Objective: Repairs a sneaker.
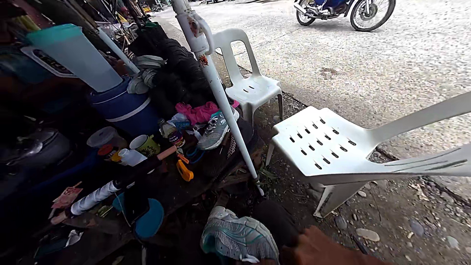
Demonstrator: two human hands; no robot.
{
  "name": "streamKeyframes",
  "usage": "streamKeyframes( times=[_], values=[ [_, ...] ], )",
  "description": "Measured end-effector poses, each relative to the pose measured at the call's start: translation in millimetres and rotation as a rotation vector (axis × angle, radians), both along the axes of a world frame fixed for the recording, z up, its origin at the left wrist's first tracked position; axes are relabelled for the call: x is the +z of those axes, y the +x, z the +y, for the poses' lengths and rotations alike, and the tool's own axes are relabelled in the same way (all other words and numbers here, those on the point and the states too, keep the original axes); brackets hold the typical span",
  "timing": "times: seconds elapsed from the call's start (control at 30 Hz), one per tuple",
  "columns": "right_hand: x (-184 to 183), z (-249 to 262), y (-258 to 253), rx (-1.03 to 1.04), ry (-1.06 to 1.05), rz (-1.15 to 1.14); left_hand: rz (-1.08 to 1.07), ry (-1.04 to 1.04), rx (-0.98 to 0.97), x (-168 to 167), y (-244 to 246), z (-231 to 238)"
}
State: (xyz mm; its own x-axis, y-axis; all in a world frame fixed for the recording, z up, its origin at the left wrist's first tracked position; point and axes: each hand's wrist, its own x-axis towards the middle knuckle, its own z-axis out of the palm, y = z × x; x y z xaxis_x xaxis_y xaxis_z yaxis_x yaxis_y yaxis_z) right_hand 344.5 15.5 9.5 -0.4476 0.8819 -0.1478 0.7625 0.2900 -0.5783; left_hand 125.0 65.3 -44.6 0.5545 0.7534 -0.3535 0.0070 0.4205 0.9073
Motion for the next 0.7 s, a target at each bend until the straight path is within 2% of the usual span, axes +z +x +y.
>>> streamKeyframes(
  times=[0.07,0.1,0.23,0.27,0.43,0.53,0.6,0.7],
  values=[
    [-3.5,-4.8,-1.5,0.035,0.116,-0.059,-0.007,0.005,0.007,-2.5,0.5,0.2],
    [-4.5,-4.5,-0.8,0.036,0.110,-0.056,-0.010,0.005,0.009,-2.5,1.1,0.5],
    [-4.8,6.5,4.1,-0.066,-0.137,0.101,-0.006,-0.004,0.015,-4.3,1.0,0.4],
    [-5.9,6.6,3.7,-0.075,-0.144,0.114,-0.002,-0.013,0.014,-4.4,0.7,0.7],
    [-12.5,-8.4,-2.5,0.047,0.189,-0.059,-0.008,-0.020,0.014,-6.9,1.0,0.7],
    [-10.3,-0.4,-0.7,-0.040,-0.059,0.037,-0.011,-0.021,0.014,-7.7,1.0,-1.2],
    [-10.6,3.1,-2.8,-0.077,-0.125,0.051,0.006,-0.035,0.009,-9.5,0.6,-1.0],
    [-18.6,-0.4,-4.6,-0.044,0.062,0.005,-0.010,-0.050,0.014,-14.5,1.4,1.9]
  ],
)
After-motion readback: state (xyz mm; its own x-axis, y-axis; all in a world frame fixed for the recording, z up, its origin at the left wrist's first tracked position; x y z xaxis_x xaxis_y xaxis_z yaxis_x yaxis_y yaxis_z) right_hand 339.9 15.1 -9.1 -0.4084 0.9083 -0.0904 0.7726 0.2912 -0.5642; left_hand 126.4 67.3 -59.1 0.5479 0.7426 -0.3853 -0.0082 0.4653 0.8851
